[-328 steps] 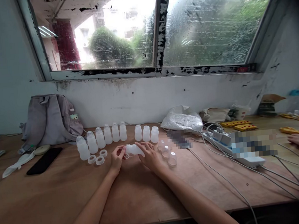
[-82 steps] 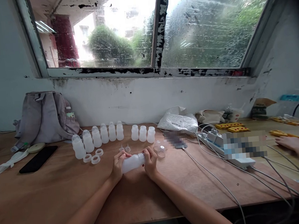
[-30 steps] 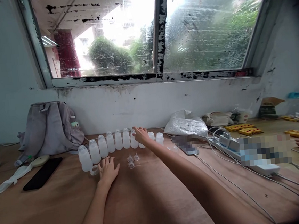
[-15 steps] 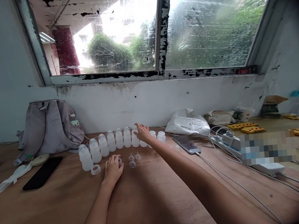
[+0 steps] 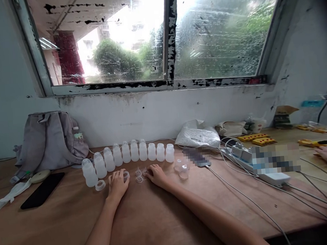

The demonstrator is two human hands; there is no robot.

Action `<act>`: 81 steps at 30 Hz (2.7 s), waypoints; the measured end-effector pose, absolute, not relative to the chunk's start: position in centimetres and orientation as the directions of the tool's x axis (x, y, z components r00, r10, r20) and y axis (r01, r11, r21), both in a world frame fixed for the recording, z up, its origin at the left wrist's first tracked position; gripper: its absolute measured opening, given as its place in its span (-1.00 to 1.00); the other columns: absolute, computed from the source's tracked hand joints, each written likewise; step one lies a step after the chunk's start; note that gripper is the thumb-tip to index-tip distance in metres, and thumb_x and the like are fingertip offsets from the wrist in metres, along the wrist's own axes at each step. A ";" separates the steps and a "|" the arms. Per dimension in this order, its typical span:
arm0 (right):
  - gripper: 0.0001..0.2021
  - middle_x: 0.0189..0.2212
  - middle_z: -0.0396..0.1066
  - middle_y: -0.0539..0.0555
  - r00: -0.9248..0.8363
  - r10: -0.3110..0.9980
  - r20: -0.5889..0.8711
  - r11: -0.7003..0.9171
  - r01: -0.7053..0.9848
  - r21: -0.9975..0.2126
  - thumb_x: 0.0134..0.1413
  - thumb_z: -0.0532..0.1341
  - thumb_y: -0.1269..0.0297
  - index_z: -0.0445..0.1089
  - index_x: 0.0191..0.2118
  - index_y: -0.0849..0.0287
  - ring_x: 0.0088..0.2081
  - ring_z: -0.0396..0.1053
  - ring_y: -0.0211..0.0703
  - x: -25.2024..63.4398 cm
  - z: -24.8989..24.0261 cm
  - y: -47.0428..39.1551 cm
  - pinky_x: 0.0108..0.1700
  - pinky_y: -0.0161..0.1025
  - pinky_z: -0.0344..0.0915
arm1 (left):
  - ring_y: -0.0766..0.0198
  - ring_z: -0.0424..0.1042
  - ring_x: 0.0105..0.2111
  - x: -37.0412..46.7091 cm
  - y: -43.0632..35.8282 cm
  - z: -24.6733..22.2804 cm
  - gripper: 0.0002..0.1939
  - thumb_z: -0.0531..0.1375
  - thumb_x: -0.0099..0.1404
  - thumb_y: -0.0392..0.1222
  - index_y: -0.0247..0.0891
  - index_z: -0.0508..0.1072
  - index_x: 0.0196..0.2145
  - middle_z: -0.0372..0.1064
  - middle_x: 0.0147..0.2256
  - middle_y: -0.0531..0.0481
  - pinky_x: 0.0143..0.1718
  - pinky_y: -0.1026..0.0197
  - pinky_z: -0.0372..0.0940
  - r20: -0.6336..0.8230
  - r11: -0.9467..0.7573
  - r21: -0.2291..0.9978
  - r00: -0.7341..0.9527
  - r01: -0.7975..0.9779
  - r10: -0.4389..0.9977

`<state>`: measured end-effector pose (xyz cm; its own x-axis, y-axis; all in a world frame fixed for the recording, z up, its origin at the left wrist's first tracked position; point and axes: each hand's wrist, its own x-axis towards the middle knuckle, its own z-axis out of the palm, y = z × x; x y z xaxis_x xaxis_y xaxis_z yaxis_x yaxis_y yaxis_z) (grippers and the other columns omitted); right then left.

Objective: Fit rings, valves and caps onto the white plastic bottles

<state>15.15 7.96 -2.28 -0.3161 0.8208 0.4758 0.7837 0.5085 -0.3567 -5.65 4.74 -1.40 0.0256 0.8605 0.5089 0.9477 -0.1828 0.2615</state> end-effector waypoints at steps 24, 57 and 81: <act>-0.72 -0.37 0.33 0.08 -0.108 0.824 0.557 0.504 0.590 -0.631 -0.07 0.01 0.44 0.21 -0.16 0.18 -0.29 0.31 -0.14 17.8 -1.9 4.8 -0.20 -0.14 0.24 | 0.14 0.28 -0.19 0.1 0.4 0.7 -0.68 0.13 0.10 -0.12 -0.19 0.31 -0.15 0.33 -0.21 -0.08 -0.13 0.10 0.14 0.524 -0.635 0.284 0.438 0.719 0.730; -0.94 -0.59 0.19 -0.09 -0.185 0.778 0.600 0.601 0.495 -0.627 -0.11 0.08 0.41 0.17 -0.42 0.15 -0.55 0.17 -0.30 15.8 -2.0 3.1 -0.47 -0.38 0.10 | 0.35 0.30 -0.58 1.0 0.9 -0.4 -0.69 -0.05 0.23 -0.05 -0.26 0.27 -0.16 0.29 -0.56 0.08 -0.49 0.30 0.20 0.388 -0.426 0.874 0.192 0.233 0.901; -0.79 -0.67 0.07 -0.17 -0.112 0.879 0.464 0.466 0.413 -0.782 -0.29 0.05 0.46 0.15 -0.39 0.13 -0.59 0.08 -0.32 17.3 -0.8 4.2 -0.53 -0.41 0.00 | 0.40 0.40 -0.56 2.2 0.1 -0.1 -0.38 0.02 -0.08 -0.37 -0.17 0.14 0.01 0.27 -0.06 -0.14 -0.62 0.39 0.16 0.103 -0.108 0.994 0.426 -0.015 0.899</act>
<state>17.29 4.19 -0.76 -0.1117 0.8786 0.4643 0.4132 0.4660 -0.7824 2.20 0.07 -0.06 0.4262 0.8987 0.1035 -0.0146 -0.1075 0.9941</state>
